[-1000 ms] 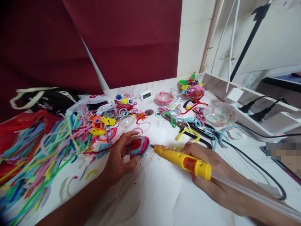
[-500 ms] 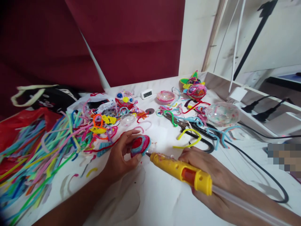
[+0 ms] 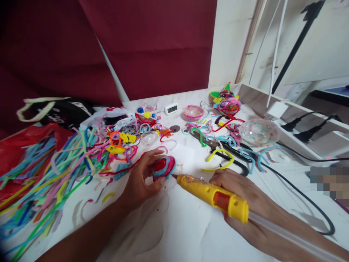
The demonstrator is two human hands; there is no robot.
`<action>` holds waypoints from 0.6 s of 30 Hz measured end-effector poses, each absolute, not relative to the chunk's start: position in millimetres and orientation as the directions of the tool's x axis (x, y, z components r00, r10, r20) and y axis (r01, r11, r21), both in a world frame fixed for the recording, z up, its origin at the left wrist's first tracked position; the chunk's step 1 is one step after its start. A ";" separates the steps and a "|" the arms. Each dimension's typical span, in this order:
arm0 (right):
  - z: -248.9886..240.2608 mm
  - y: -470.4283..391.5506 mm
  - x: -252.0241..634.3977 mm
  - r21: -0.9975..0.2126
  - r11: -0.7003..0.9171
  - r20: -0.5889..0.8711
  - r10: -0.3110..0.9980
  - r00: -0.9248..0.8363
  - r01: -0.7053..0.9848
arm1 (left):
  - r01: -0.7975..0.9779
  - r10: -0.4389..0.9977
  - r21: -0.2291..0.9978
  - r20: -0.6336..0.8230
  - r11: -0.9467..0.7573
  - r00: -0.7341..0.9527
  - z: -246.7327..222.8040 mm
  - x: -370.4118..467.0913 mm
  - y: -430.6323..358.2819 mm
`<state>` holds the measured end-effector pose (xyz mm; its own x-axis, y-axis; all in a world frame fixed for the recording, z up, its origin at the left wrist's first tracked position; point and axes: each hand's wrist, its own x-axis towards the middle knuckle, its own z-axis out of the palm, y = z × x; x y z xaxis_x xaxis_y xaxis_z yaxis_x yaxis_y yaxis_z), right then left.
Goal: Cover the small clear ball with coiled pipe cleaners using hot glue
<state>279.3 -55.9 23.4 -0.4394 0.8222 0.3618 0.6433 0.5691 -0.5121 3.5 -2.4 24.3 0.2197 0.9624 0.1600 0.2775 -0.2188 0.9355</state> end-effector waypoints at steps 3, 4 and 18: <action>27.6 -57.2 278.5 -0.529 0.568 0.327 0.822 -0.467 0.630 | 0.280 0.960 0.933 0.165 -0.226 0.226 24.0 3.1 -2.4; 29.1 -57.4 277.9 -0.523 0.565 0.343 0.825 -0.450 0.638 | 0.280 0.959 0.932 0.169 -0.231 0.228 24.0 2.9 -2.5; 34.3 -51.3 281.1 -0.491 0.574 0.379 0.818 -0.433 0.655 | 0.259 0.956 0.939 0.166 -0.229 0.243 21.5 2.4 -3.0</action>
<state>281.1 -51.3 34.3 -0.4332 0.8178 0.3787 0.6547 0.5744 -0.4914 2.4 -3.0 21.5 0.2432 0.9557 0.1660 0.2586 -0.2288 0.9385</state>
